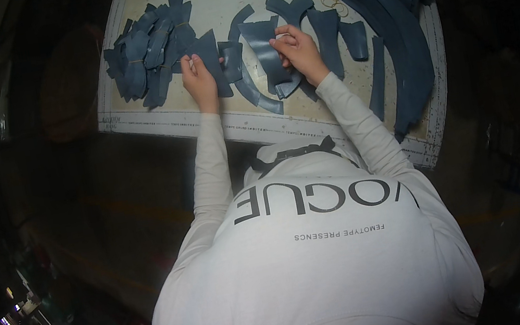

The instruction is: The person repeatedly picks up small dark gray fabric pieces from a table, folds or aligns them by hand, and places them into a growing stack. The person handles the pieces one at a time, occasionally adjusting the stack. No tools are used.

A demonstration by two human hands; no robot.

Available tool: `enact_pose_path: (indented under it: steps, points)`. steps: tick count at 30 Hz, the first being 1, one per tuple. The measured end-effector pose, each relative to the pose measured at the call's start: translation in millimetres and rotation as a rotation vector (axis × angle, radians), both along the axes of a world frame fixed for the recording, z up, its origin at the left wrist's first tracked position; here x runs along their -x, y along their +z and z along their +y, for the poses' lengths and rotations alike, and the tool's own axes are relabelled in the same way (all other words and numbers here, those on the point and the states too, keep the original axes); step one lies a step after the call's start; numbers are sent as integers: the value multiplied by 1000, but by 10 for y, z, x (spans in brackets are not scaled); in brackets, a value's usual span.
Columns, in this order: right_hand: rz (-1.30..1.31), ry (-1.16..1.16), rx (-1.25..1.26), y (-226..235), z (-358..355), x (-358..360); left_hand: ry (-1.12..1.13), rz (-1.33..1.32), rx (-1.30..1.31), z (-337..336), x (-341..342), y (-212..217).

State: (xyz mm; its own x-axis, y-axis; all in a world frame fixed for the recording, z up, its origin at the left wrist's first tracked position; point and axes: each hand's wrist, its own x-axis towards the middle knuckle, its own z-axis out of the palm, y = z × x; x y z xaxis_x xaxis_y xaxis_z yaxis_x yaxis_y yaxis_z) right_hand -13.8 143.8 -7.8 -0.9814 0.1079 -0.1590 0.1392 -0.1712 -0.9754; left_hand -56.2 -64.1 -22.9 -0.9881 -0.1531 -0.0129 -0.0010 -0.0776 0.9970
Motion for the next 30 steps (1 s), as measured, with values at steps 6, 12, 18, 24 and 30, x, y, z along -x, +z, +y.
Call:
enact_pose_path:
  steps: [6, 12, 18, 24, 30]
  points:
    - [-10, 96, 156, 35, -171, 12, -467, -451, -762, -12, -57, -62]
    - [46, 18, -65, -170, -278, 18, -588, -638, -966, 75, -269, -83]
    - [110, 31, -536, -282, -381, 109, -397, -498, -595, -84, -330, -135]
    - [120, 45, -1035, -411, -534, 390, -248, -421, -975, -488, -260, -104]
    - [146, 102, -941, -530, -663, 482, -330, -263, -658, -531, -312, -24]
